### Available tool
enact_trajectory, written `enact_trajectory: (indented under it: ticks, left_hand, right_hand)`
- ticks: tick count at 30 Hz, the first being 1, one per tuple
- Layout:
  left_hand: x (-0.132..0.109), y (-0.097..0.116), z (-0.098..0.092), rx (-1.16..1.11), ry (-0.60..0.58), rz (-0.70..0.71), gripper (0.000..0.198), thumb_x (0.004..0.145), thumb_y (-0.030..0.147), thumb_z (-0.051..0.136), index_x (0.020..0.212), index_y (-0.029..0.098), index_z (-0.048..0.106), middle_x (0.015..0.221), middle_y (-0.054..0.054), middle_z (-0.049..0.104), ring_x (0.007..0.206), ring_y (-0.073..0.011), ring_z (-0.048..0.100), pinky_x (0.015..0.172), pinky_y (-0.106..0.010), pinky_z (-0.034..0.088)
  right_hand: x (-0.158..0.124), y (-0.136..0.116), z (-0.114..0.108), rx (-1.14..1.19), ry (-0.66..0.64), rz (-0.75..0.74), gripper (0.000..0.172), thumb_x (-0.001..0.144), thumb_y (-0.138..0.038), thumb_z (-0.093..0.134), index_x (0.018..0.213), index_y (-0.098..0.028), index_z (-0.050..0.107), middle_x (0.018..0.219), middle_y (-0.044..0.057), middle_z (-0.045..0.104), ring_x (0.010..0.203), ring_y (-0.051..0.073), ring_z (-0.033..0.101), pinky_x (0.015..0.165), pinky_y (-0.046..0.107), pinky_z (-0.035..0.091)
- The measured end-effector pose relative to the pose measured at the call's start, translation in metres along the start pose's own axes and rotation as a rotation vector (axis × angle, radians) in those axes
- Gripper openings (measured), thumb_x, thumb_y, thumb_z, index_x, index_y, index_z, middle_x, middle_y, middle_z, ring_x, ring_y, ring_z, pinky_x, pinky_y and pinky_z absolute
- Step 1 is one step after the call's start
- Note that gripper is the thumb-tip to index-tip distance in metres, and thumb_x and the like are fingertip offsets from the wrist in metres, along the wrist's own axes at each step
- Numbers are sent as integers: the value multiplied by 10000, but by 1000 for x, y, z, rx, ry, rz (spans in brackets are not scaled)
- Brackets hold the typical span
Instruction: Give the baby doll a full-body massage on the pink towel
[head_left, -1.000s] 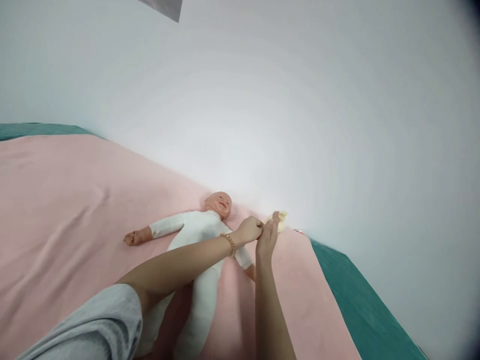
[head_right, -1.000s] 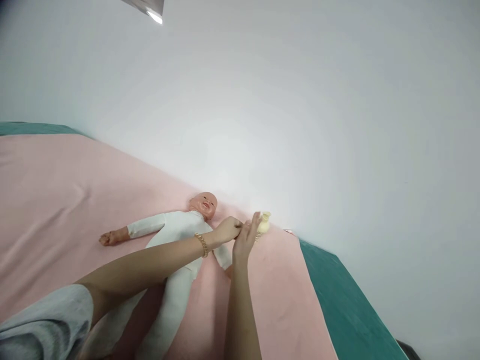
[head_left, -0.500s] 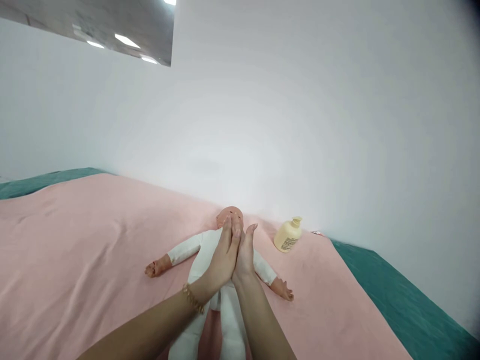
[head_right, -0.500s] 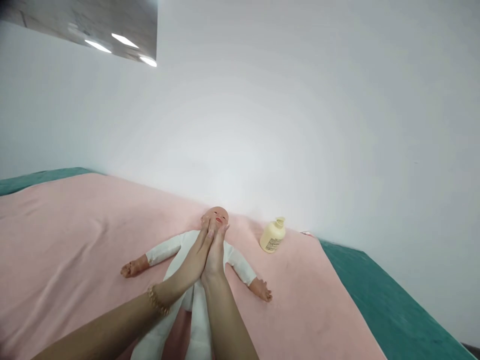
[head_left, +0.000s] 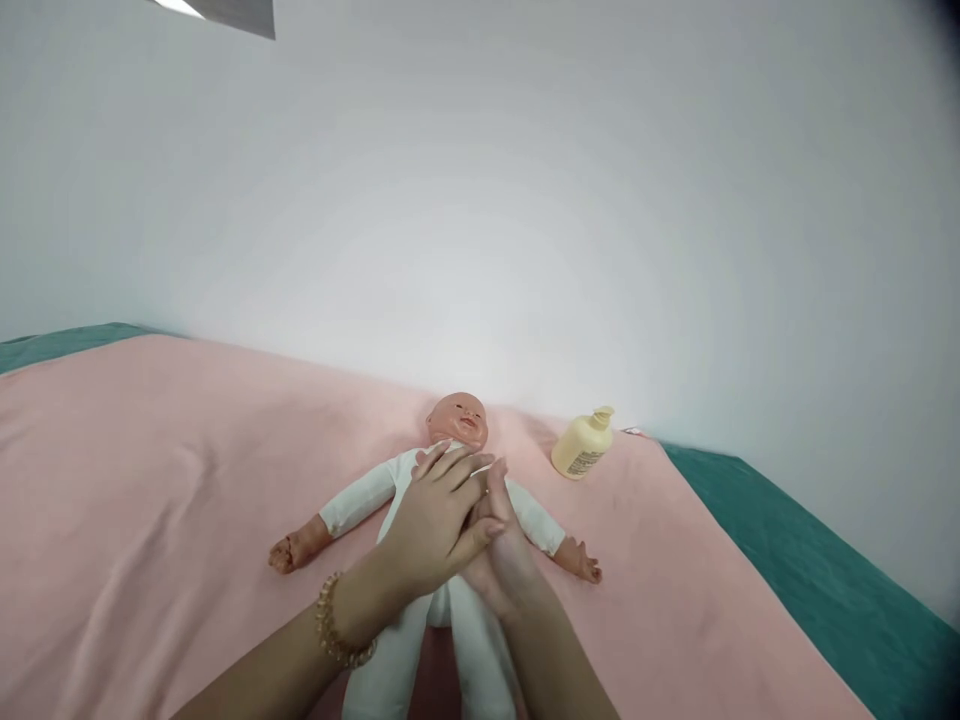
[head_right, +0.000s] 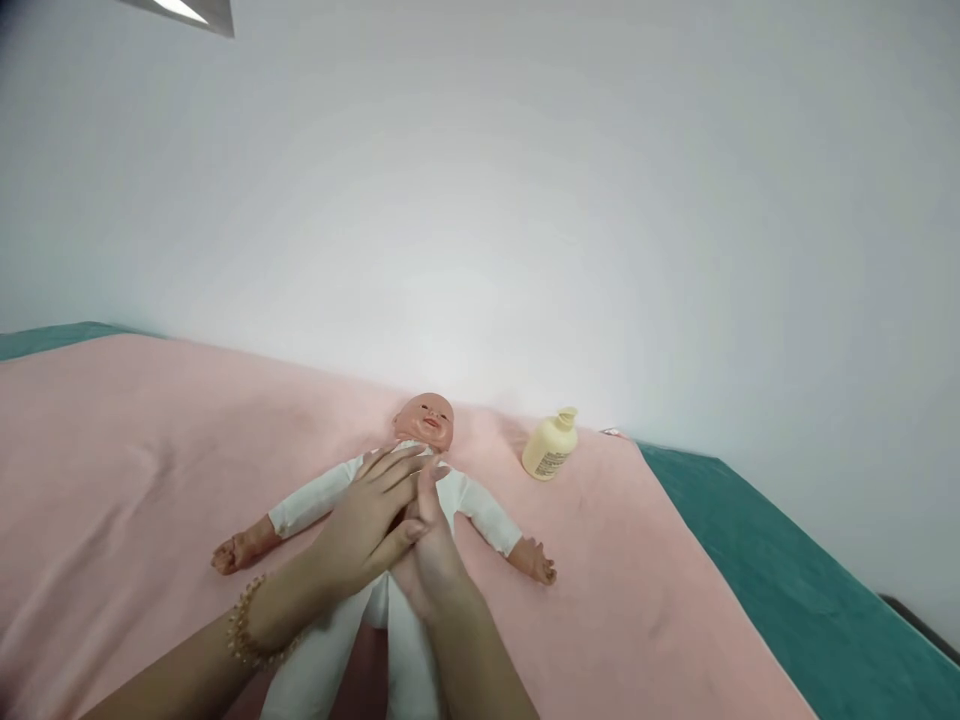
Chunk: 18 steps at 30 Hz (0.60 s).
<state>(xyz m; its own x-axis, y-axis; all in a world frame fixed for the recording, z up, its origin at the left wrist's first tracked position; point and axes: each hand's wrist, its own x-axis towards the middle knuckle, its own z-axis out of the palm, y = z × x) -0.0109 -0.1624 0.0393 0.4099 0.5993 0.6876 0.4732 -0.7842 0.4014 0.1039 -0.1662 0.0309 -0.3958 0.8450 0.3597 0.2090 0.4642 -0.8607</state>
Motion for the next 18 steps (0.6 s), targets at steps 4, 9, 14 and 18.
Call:
enact_trajectory:
  ticks: [4,9,14,18]
  left_hand:
    - [-11,-25,-18,48,21,194,502,953,512,353,1261,184,574,1150,-116,668,1108,-239,571,983,-420,425]
    - [-26,-48,-27,61,101,205,385,974,414,353,1122,210,643,1003,-79,710,976,-205,622,874,-368,475]
    - [-26,-40,-25,-7,121,270,369,967,391,353,1019,203,666,877,-73,725,866,-203,647,785,-353,512]
    - [-25,-32,-23,-104,98,251,362,968,376,354,967,206,674,821,-67,721,807,-193,650,742,-336,524]
  right_hand:
    - [2,-6,-38,94,-76,169,509,905,-592,467,919,-165,744,889,86,734,886,233,683,824,372,535]
    - [-10,12,-63,26,-191,31,362,944,-476,474,1027,-249,743,1067,37,732,1153,239,605,1080,469,372]
    - [-24,29,-46,-145,-379,-65,371,964,-434,441,1278,-315,597,1382,-4,535,1419,236,296,1201,494,102]
    - [-21,38,-38,-292,-388,-89,439,972,-415,431,1407,-359,429,1484,-35,398,1461,231,138,1198,508,17]
